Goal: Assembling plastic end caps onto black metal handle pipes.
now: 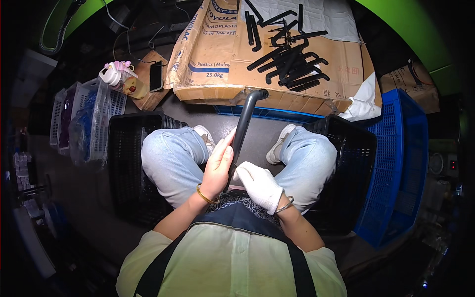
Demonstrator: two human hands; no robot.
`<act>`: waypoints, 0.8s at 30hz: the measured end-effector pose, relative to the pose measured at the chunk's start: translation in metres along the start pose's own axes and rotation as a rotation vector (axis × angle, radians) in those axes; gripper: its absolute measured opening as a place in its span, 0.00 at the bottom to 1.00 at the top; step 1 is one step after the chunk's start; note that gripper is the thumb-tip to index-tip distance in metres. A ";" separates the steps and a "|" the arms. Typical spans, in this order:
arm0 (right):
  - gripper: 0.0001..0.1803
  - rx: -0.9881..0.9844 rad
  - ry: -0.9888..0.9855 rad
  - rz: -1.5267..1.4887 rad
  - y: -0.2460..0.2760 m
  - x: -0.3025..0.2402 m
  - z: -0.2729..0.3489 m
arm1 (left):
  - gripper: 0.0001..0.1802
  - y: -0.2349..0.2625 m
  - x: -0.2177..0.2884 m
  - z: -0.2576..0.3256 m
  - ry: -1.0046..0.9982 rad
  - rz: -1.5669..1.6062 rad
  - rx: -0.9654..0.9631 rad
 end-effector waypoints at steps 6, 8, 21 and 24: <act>0.14 0.027 -0.109 -0.052 -0.004 0.003 -0.001 | 0.24 0.000 -0.006 -0.001 -0.112 -0.173 0.025; 0.14 0.051 -0.084 -0.017 -0.006 0.006 0.000 | 0.23 0.000 -0.002 0.001 -0.169 -0.210 0.054; 0.11 0.374 -0.164 -0.415 0.068 0.035 -0.028 | 0.28 -0.002 0.004 0.044 0.767 0.654 -0.504; 0.11 0.231 -0.135 -0.408 0.022 0.027 -0.026 | 0.25 -0.015 0.006 0.027 0.611 0.465 -0.429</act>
Point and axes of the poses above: each hand's wrist, its own z-axis away from the middle knuckle, its own y-axis out of the back of the hand, x = y × z, the point moved 5 cm from there along -z, towards the middle knuckle, and after that the axes turned 10 degrees about z, right-handed, at the moved point
